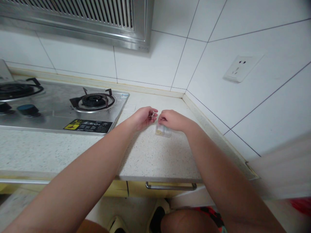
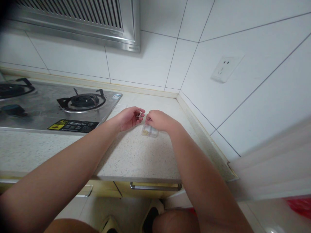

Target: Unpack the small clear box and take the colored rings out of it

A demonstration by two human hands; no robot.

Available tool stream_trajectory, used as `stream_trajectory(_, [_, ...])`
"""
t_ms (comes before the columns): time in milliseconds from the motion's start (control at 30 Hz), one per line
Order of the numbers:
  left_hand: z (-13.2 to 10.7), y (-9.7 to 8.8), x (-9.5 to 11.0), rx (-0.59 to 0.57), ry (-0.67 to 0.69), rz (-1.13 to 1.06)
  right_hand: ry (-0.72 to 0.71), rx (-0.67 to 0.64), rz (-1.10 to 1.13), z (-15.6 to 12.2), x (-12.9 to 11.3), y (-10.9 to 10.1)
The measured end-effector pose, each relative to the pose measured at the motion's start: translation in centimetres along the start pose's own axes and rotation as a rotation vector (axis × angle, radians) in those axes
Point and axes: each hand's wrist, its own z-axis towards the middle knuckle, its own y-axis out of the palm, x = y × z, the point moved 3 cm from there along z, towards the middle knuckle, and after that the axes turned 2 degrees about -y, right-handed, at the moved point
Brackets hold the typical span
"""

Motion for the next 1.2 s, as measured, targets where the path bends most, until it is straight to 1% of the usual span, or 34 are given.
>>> stream_trajectory(133, [0.1, -0.2, 0.0, 0.003, -0.008, -0.018, -0.008, 0.058, 0.059, -0.2, 0.2, -0.3])
stream_trajectory(233, [0.1, -0.3, 0.0, 0.002, -0.027, -0.043, -0.019, 0.125, 0.096, -0.6, 0.2, -0.8])
stream_trajectory(333, [-0.1, -0.3, -0.1, -0.02, -0.077, -0.077, -0.004, 0.223, 0.176, -1.0, 0.4, -1.3])
stream_trajectory(433, [-0.4, 0.0, -0.1, -0.055, -0.127, -0.105, 0.031, 0.352, 0.266, -1.2, 0.4, -1.5])
stream_trajectory(567, [-0.6, 0.4, 0.0, -0.07, -0.142, -0.121, 0.025, 0.526, 0.319, -1.0, -0.3, -1.4])
stream_trajectory(633, [-0.7, 0.6, -0.1, -0.087, -0.159, -0.12, 0.031, 0.578, 0.331, -0.7, -0.7, -1.0])
stream_trajectory(700, [-0.8, 0.7, -0.2, -0.109, -0.174, -0.119, 0.032, 0.58, 0.327, -0.4, -0.9, -0.6])
stream_trajectory(933, [-0.4, 0.5, -0.3, -0.133, -0.187, -0.119, 0.023, 0.466, 0.277, -0.2, -1.3, 0.2])
stream_trajectory(1067, [-0.6, 0.5, -0.3, -0.119, -0.188, -0.123, 0.042, 0.493, 0.287, -0.3, -1.2, 0.0])
stream_trajectory(1200, [-0.9, 0.5, -0.2, -0.102, -0.186, -0.107, 0.031, 0.53, 0.256, -1.1, -0.5, -1.2])
